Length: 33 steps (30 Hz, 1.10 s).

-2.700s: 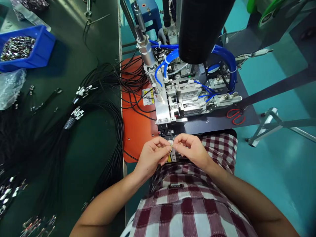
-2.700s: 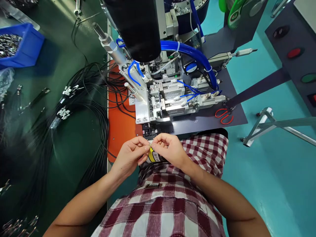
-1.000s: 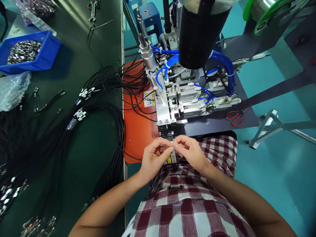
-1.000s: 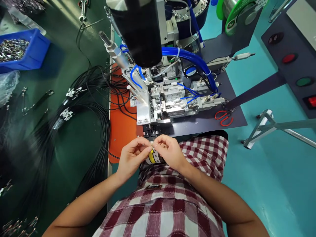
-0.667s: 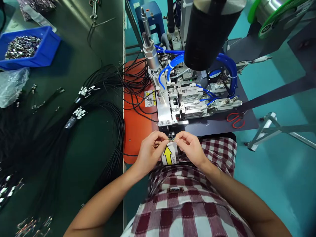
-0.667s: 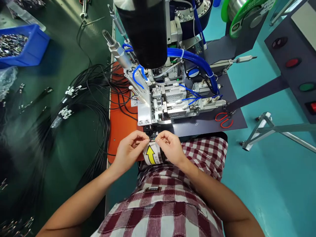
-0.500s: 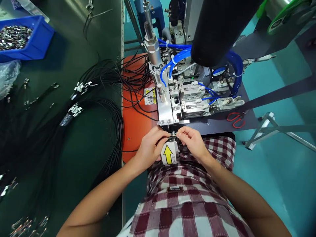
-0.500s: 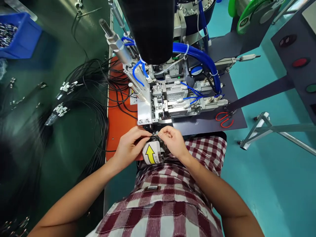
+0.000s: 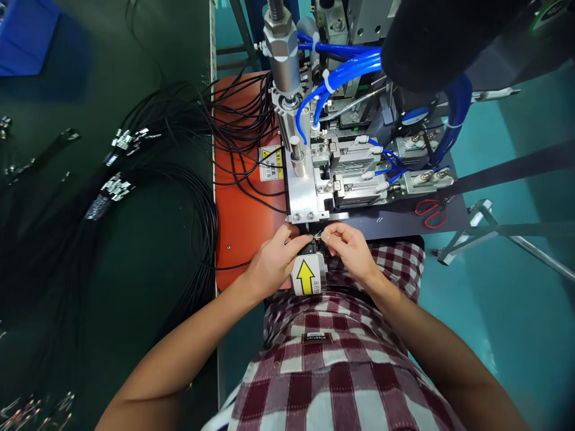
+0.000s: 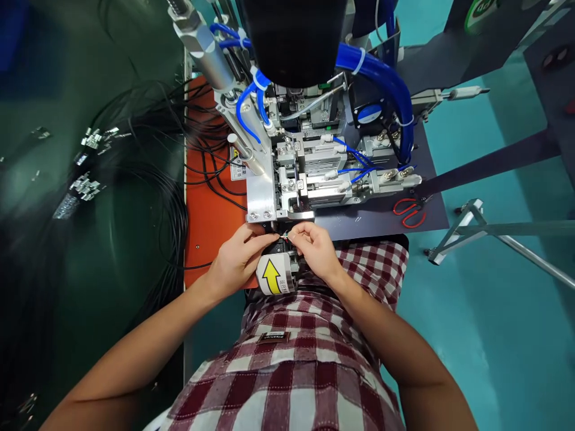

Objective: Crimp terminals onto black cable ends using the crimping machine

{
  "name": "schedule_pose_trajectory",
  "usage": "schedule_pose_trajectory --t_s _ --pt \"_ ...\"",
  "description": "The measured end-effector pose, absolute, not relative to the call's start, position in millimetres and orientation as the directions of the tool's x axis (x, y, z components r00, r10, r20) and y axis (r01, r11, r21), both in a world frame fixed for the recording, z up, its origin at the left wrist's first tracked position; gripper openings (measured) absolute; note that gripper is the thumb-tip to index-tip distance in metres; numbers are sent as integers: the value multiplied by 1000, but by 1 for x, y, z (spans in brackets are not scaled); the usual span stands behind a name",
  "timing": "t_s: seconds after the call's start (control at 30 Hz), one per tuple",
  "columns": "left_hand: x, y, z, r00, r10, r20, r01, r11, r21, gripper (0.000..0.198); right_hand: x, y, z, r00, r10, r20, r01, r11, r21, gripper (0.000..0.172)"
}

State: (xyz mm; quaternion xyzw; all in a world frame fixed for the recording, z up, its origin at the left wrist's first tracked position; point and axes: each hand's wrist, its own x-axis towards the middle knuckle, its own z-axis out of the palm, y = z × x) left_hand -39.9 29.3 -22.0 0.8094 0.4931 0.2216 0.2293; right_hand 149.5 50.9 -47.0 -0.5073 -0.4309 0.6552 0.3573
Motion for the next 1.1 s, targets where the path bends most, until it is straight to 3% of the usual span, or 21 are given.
schedule_pose_trajectory --t_s 0.67,1.0,1.1 --pt "-40 24 -29 440 893 94 785 -433 444 32 149 49 -47 -226 905 -361 -8 -372 -928 23" --pt "-38 24 -27 437 895 93 804 -435 407 31 150 39 -56 -183 977 -111 180 -78 -981 15" --pt "-39 23 -28 439 892 110 804 -445 396 31 150 39 -57 -184 978 -97 193 -61 -979 14"
